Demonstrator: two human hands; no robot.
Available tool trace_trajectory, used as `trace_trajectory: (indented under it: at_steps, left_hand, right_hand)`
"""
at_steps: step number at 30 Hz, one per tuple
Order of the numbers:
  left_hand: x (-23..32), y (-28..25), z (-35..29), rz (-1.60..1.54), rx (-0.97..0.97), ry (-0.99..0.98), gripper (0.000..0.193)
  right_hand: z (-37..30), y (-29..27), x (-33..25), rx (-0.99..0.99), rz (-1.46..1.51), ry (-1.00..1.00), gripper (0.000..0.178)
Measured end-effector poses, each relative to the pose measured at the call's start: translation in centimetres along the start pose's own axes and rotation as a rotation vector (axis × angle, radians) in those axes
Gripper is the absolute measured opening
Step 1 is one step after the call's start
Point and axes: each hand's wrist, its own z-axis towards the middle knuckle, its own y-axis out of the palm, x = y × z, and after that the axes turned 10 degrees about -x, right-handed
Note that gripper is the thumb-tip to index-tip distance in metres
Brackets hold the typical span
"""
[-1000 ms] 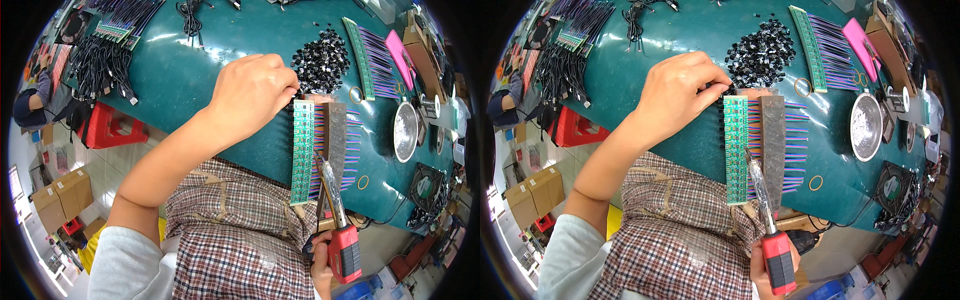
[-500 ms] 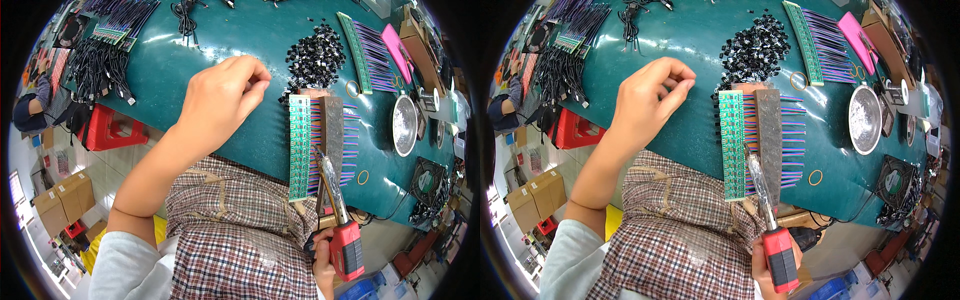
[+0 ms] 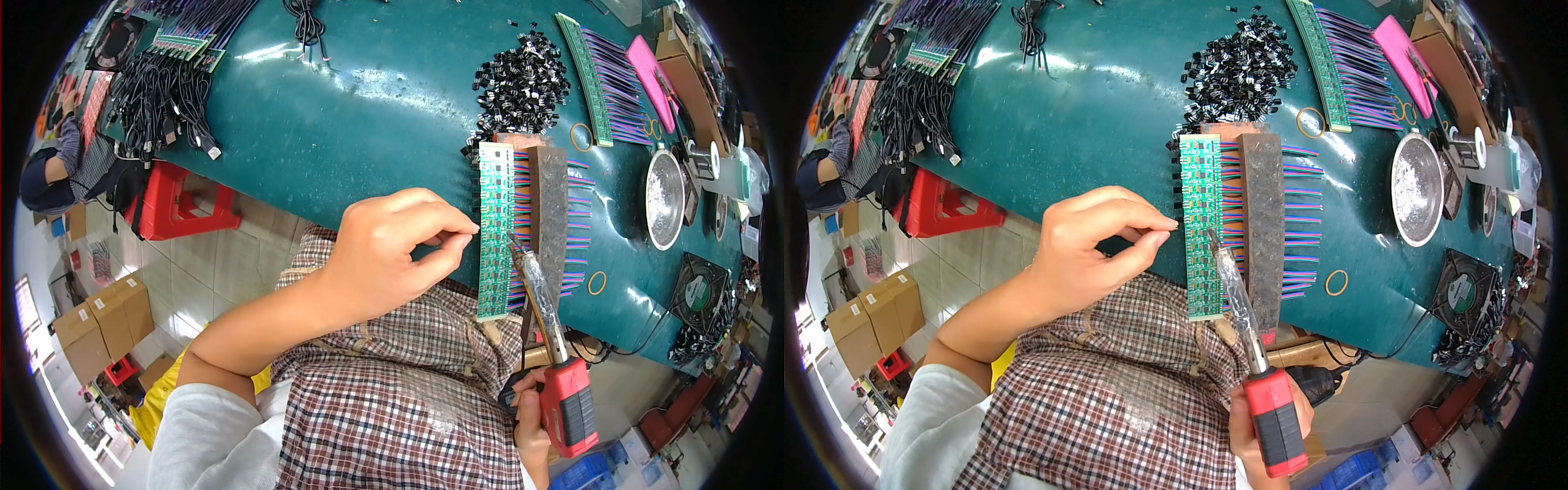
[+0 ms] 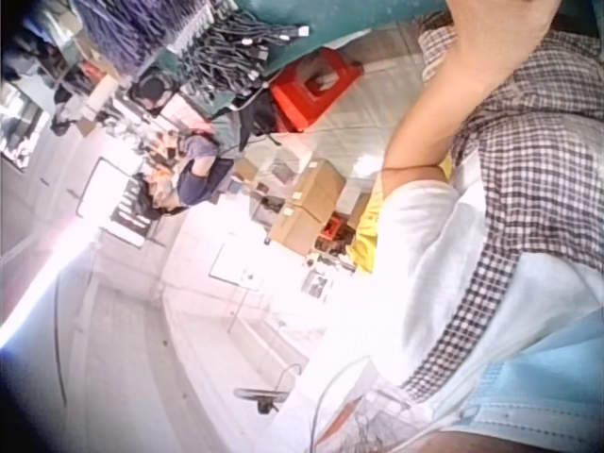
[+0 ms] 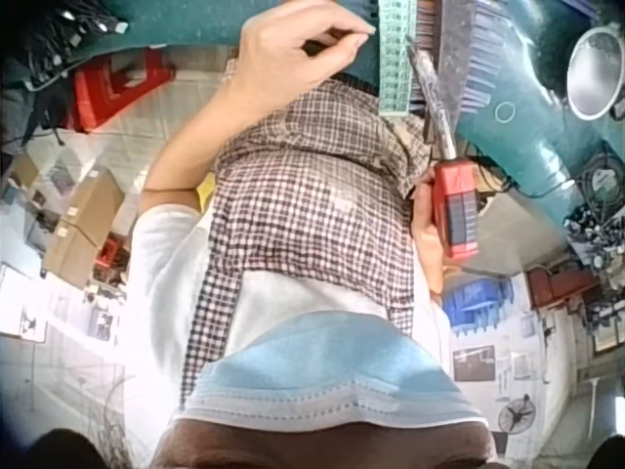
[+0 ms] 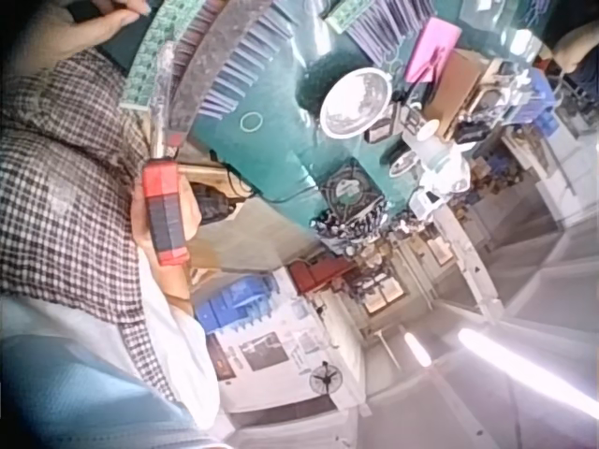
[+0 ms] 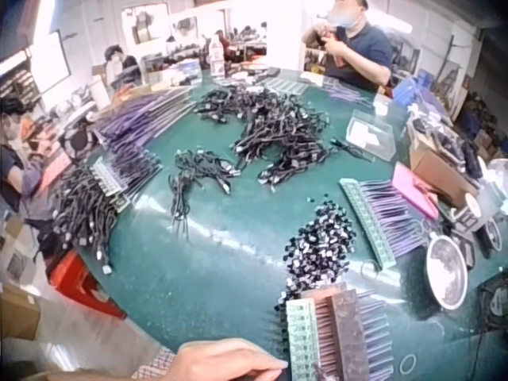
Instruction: The person solders electronic components onto circuit boards using a soldering iron, then positions and solders USB cables to the boards.
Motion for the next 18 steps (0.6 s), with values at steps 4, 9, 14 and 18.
trace_trajectory:
  at_steps: [4, 9, 14, 18]
  left_hand:
    - [0.0, 0.6, 0.0, -0.044, -0.013, -0.013, 0.017]
    - [0.1, 0.8, 0.2, -0.039, -0.026, -0.037, 0.015]
    - [0.1, 0.9, 0.2, -0.024, -0.005, -0.038, 0.015]
    - [0.0, 1.1, 0.2, -0.012, 0.006, -0.027, 0.015]
  right_hand:
    - [0.0, 0.1, 0.3, -0.023, 0.014, -0.026, 0.014]
    - [-0.1, -0.1, 0.4, -0.118, 0.022, 0.035, 0.016]
    - [-0.2, 0.0, 1.3, -0.136, -0.034, 0.004, 0.020]
    - [0.0, 0.1, 1.1, -0.140, -0.021, 0.029, 0.024]
